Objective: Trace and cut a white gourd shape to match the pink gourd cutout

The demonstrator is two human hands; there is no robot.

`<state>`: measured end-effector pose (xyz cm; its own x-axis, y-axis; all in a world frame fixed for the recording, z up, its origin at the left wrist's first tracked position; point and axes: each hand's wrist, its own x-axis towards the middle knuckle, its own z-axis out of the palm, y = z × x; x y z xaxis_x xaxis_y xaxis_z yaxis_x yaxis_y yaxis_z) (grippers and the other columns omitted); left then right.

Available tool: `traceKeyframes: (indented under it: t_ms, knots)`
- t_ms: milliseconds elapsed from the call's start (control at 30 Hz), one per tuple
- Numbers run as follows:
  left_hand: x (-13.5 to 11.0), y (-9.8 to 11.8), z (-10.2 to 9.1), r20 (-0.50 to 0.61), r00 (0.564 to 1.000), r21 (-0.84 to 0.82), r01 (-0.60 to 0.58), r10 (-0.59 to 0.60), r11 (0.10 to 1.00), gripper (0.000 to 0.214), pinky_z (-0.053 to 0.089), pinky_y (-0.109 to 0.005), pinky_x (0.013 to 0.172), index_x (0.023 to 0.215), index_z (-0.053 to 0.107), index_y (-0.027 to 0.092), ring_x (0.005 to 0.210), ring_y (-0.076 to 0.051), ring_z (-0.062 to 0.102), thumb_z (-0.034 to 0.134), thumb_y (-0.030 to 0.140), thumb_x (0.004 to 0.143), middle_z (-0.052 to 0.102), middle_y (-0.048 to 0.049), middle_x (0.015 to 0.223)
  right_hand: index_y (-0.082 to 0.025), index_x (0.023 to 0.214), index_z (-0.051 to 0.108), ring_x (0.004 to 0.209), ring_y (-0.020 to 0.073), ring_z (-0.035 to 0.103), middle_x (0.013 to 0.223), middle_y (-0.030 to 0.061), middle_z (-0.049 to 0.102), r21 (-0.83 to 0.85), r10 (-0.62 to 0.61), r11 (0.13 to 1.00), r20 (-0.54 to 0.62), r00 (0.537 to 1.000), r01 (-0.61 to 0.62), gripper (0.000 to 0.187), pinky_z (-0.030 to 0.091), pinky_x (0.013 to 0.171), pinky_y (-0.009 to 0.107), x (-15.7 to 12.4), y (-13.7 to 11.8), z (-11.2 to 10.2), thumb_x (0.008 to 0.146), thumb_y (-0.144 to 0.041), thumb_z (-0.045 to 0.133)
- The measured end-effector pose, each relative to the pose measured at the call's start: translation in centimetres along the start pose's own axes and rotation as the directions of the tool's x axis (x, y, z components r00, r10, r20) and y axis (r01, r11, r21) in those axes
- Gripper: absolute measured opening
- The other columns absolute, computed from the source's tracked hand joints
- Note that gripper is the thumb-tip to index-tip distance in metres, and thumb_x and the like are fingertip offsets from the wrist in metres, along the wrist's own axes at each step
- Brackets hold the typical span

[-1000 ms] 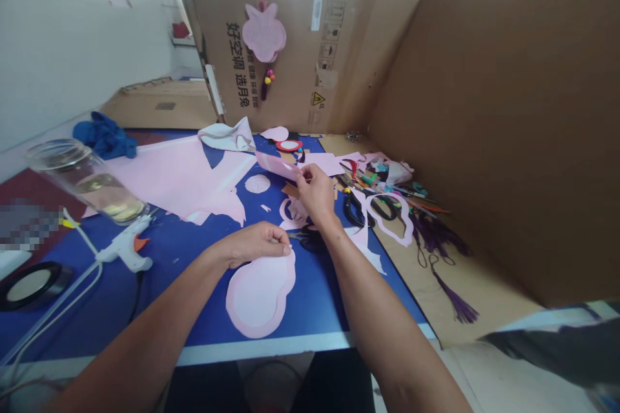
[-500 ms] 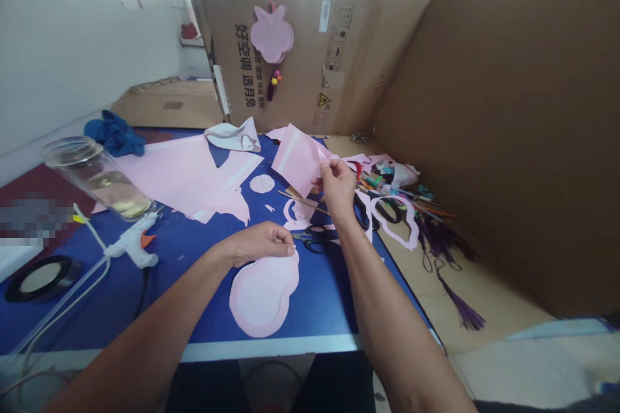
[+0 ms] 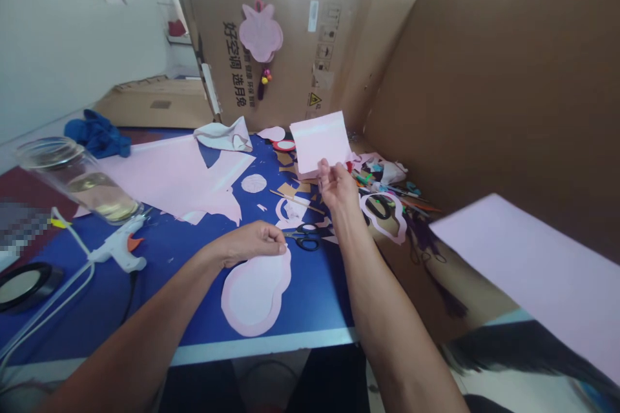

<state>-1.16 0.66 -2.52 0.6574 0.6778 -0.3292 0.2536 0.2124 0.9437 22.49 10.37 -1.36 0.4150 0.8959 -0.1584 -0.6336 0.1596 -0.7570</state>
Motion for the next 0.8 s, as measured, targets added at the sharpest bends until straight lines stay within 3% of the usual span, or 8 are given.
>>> traceKeyframes:
  t_ms: [167,400,667,800]
  knots:
    - [0.0,-0.1,-0.1,-0.012,1.000,0.025,-0.003,0.004,1.000,0.020,0.041,-0.025,0.063,0.077,0.076,0.018,0.067,-0.014,0.059,0.082,0.036,0.073,0.071,-0.0024,0.076,-0.023,0.088,0.057,0.092,0.0145,0.080,0.088,0.0031,0.074,0.034,0.149,0.988,0.088,0.985,-0.152,0.018,0.069,0.079,0.020,-1.1,1.3,0.9,0.095,-0.008,0.065]
    - [-0.1,0.2,0.0,-0.032,0.999,0.028,0.011,-0.010,1.000,0.022,0.036,-0.024,0.060,0.075,0.072,0.017,0.063,-0.012,0.053,0.082,0.038,0.074,0.066,0.0002,0.071,-0.020,0.089,0.063,0.088,0.0187,0.080,0.092,0.0092,0.080,-0.065,0.321,0.947,0.211,0.923,-0.314,0.014,0.069,0.074,0.023,-3.6,3.5,2.2,0.089,-0.009,0.072]
    - [-0.2,0.7,0.1,-0.046,0.999,0.052,0.024,-0.022,0.998,0.030,0.035,-0.024,0.061,0.075,0.071,0.018,0.063,-0.013,0.051,0.084,0.044,0.072,0.064,0.0008,0.069,-0.020,0.087,0.061,0.089,0.0161,0.080,0.084,0.0067,0.078,-0.127,0.350,0.937,0.268,0.898,-0.327,0.014,0.066,0.078,0.021,-5.2,4.3,3.0,0.094,-0.009,0.066]
    - [-0.2,0.8,0.1,-0.041,0.999,0.048,0.025,-0.023,0.999,0.030,0.035,-0.024,0.062,0.075,0.071,0.018,0.064,-0.013,0.051,0.084,0.044,0.071,0.063,0.0009,0.070,-0.020,0.100,0.061,0.084,0.0166,0.080,0.087,0.0046,0.079,-0.191,0.341,0.937,0.309,0.888,-0.293,0.021,0.065,0.071,0.022,-5.9,4.2,3.3,0.088,-0.008,0.075]
